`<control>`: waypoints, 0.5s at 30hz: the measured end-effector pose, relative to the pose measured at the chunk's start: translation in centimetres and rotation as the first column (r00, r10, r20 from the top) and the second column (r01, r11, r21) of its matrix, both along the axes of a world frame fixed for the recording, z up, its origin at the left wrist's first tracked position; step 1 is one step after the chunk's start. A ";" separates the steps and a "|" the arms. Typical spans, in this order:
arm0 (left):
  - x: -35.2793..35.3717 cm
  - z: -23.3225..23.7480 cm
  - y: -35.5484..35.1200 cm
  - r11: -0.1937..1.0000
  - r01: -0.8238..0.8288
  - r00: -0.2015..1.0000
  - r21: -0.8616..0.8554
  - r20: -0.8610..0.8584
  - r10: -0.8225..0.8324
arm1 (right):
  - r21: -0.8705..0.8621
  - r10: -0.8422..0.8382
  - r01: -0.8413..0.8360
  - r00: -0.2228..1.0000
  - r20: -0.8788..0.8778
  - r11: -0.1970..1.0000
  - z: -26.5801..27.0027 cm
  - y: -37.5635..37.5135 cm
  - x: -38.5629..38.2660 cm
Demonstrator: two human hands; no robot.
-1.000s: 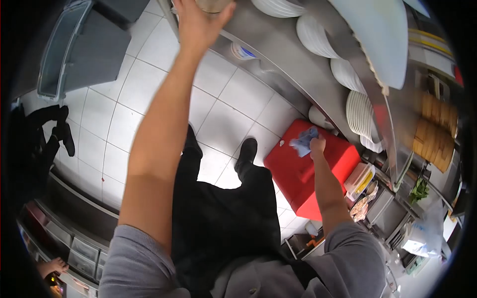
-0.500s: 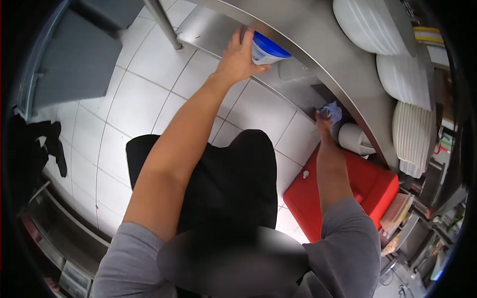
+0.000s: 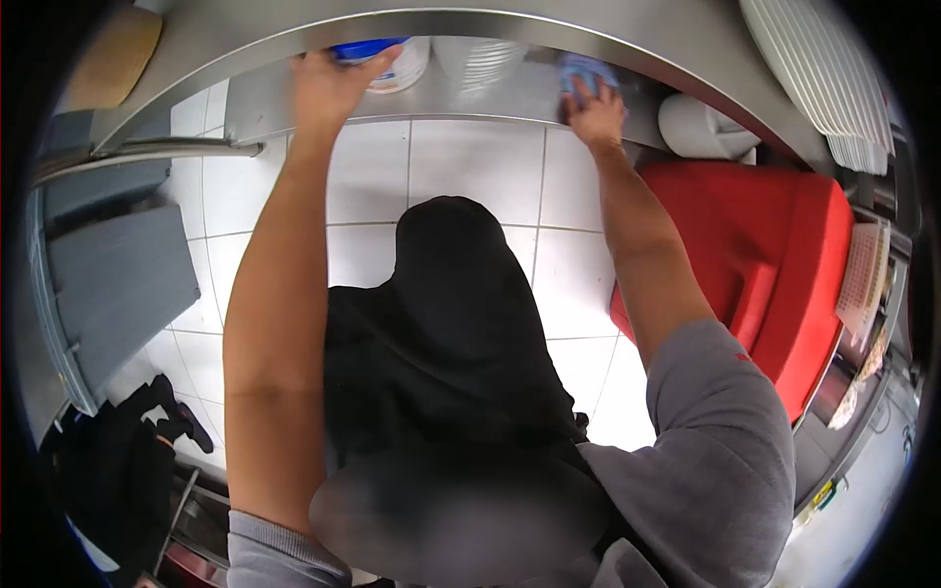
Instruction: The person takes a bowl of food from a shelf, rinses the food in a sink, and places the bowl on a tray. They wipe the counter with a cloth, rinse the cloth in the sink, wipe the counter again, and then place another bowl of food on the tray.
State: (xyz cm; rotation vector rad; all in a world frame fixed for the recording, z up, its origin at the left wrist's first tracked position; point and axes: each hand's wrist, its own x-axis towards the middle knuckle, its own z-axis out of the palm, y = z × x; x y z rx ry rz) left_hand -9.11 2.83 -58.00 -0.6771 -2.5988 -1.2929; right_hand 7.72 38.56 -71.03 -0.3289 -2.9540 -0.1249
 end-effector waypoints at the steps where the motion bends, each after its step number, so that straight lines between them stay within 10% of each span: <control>1: 0.6 0.8 0.9 0.997 -0.053 0.998 -0.061 -0.027 0.051 | -0.040 -0.083 0.079 0.988 -0.127 0.996 -1.6 0.7 0.2; 2: 1.4 1.6 1.8 0.988 -0.099 0.994 -0.121 -0.048 0.094 | -0.090 -0.176 0.159 0.955 -0.240 0.983 -2.8 0.6 0.5; 3: 2.1 2.4 2.7 0.997 -0.052 0.959 0.055 0.281 0.035 | -0.126 -0.154 0.127 0.962 -0.227 0.984 -3.0 -0.9 1.2; 5: 0.2 -2.5 4.1 0.864 -0.124 0.966 -0.488 0.138 0.217 | -0.169 -0.052 0.001 0.954 -0.295 0.986 -3.2 -5.3 1.6; 7: 0.6 -4.8 6.2 0.840 -0.083 0.997 -0.536 -0.035 0.076 | -0.170 0.002 -0.049 0.964 -0.266 0.984 -2.4 -10.1 0.0; 9: 2.8 -1.9 7.4 0.906 -0.171 0.981 -0.387 -0.152 0.121 | -0.191 0.086 -0.136 0.964 -0.251 0.972 -1.9 -14.8 -1.9; 11: 4.9 -0.3 7.8 0.953 -0.254 0.956 0.163 0.188 0.223 | -0.248 0.215 -0.209 0.977 -0.005 0.946 -0.7 -19.2 -4.5; 15: 8.1 1.7 1.9 0.902 -0.243 0.957 0.356 0.241 0.163 | -0.286 0.450 -0.510 0.857 -0.250 0.811 -4.4 -26.2 -11.7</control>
